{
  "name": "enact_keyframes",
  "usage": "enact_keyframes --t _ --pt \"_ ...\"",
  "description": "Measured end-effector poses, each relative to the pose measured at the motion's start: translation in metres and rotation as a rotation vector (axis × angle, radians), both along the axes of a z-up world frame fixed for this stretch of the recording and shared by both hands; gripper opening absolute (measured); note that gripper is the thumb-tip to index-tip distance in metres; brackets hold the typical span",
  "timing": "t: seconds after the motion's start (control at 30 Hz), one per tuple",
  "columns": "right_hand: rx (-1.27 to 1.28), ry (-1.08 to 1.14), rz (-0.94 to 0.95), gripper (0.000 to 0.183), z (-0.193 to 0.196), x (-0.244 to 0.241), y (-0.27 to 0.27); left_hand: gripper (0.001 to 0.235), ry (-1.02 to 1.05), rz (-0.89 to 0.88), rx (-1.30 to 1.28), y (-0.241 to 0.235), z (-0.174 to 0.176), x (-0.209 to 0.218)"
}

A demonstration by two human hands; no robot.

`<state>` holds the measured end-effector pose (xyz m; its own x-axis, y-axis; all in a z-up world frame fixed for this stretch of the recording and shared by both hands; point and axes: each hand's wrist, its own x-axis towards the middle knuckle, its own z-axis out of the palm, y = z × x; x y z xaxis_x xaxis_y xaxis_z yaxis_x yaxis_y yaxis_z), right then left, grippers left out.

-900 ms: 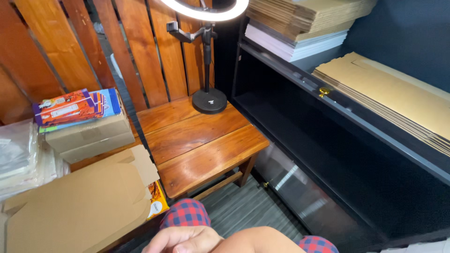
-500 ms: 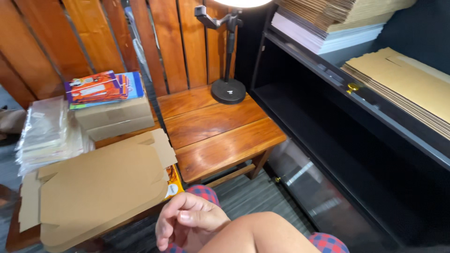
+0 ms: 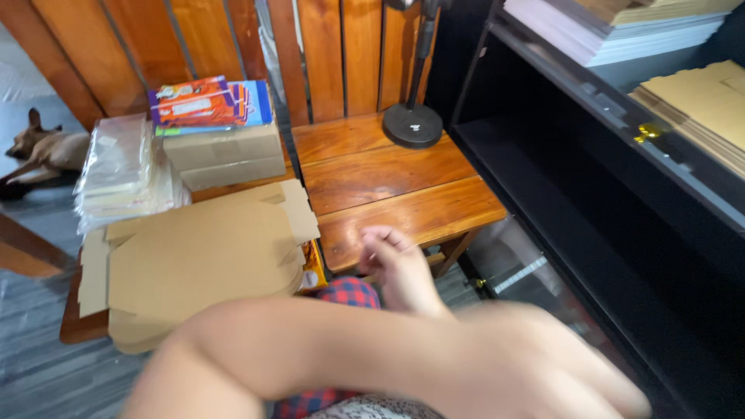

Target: The person sits on the floor and repeatedly picks up flat cardboard pieces, folds them along pre-cut lines, and stacks them on a black shelf. The person handles the cardboard by hand without using any tools.

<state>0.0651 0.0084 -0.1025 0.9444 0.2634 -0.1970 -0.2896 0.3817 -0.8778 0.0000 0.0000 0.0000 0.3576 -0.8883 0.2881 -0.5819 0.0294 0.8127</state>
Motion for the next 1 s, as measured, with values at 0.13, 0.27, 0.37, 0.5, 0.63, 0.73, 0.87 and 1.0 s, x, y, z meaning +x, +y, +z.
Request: enact_keyframes --t 0.13,0.27,0.37,0.5,0.63,0.73,0.87,1.0 --pt "-0.028 0.026 -0.040 0.012 0.002 0.026 -0.015 0.012 -0.296 0.406 -0.366 0.128 -0.039 0.018" --pt "-0.073 -0.060 0.032 0.009 -0.073 0.098 -0.010 0.013 -0.327 1.432 -0.125 0.276 -0.076 0.016" --pt "-0.182 0.010 0.086 0.010 -0.089 0.121 0.002 0.012 -0.196 1.917 0.083 0.360 -0.112 -0.013" --pt "-0.355 0.042 0.221 0.024 -0.103 0.137 0.029 0.041 -0.113 2.256 0.364 0.443 -0.168 -0.053" --pt "-0.370 0.037 0.295 0.037 -0.112 0.137 0.067 0.059 0.469 2.355 0.392 0.436 -0.146 -0.075" --pt "-0.394 0.057 0.282 0.054 -0.106 0.130 0.093 0.059 0.481 2.326 0.359 0.452 -0.172 -0.083" --pt "-0.512 0.026 0.344 0.050 -0.101 0.125 0.114 0.036 0.587 2.305 0.249 0.452 -0.168 -0.088" --pt "-0.438 0.062 0.346 0.059 -0.110 0.125 0.132 0.030 0.841 2.320 -0.083 0.461 -0.183 -0.090"
